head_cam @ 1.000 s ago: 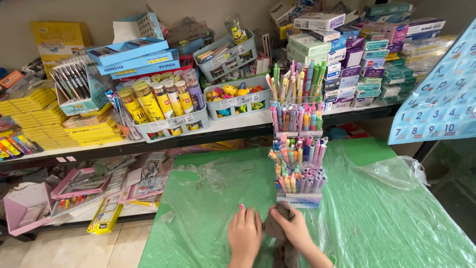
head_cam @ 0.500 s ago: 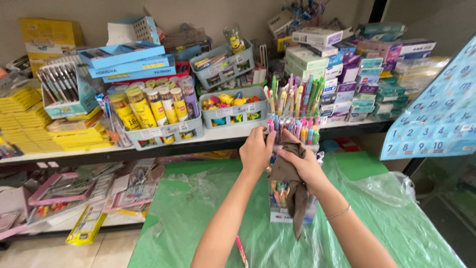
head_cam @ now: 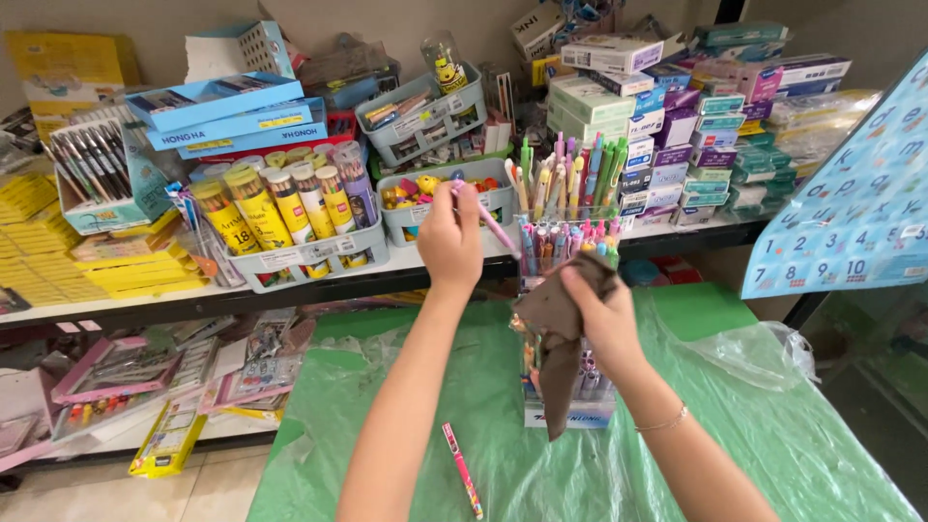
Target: Organize and sort various colored pens into a multi-tiered plastic display stand.
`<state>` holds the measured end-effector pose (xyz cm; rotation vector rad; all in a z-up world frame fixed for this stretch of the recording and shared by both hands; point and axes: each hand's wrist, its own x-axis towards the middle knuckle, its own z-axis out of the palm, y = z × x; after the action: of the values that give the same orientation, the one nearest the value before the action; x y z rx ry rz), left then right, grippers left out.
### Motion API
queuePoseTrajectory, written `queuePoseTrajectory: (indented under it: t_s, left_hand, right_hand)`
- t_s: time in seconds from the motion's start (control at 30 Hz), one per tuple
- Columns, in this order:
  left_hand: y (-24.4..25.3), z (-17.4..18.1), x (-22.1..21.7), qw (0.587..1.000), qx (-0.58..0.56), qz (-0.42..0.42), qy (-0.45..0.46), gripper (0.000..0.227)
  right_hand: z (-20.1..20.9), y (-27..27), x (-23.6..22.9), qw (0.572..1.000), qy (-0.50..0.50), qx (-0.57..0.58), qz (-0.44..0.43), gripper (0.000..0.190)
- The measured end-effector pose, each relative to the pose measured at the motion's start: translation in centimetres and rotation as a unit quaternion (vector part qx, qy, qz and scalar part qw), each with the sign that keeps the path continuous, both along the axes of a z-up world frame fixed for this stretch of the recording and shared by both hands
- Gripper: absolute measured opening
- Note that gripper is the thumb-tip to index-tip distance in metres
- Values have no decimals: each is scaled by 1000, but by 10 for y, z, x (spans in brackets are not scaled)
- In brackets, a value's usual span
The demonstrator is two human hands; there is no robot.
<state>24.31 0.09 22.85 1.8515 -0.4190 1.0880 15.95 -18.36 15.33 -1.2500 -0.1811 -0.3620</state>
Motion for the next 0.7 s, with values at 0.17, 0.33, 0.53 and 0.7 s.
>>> queuePoseTrajectory:
  t_s: [0.17,0.33,0.53,0.7]
  left_hand:
    - [19,2,-40,966,-70,-249,-26,28]
    - [18,12,-114,837,-19,-451,309,24]
    - [20,-21,-120,843,-74,-471,251,24]
    - [22,-34,-136,852,-134,-448,236,26]
  right_hand:
    - [28,7,-37,994,-86,52,-33,27]
    - [23,27,-68,993,-116,-33,-14,27]
    - [31,43,-95,987,-126,-99,31,41]
    - [11,45,-89,990,-72,-78,93,43]
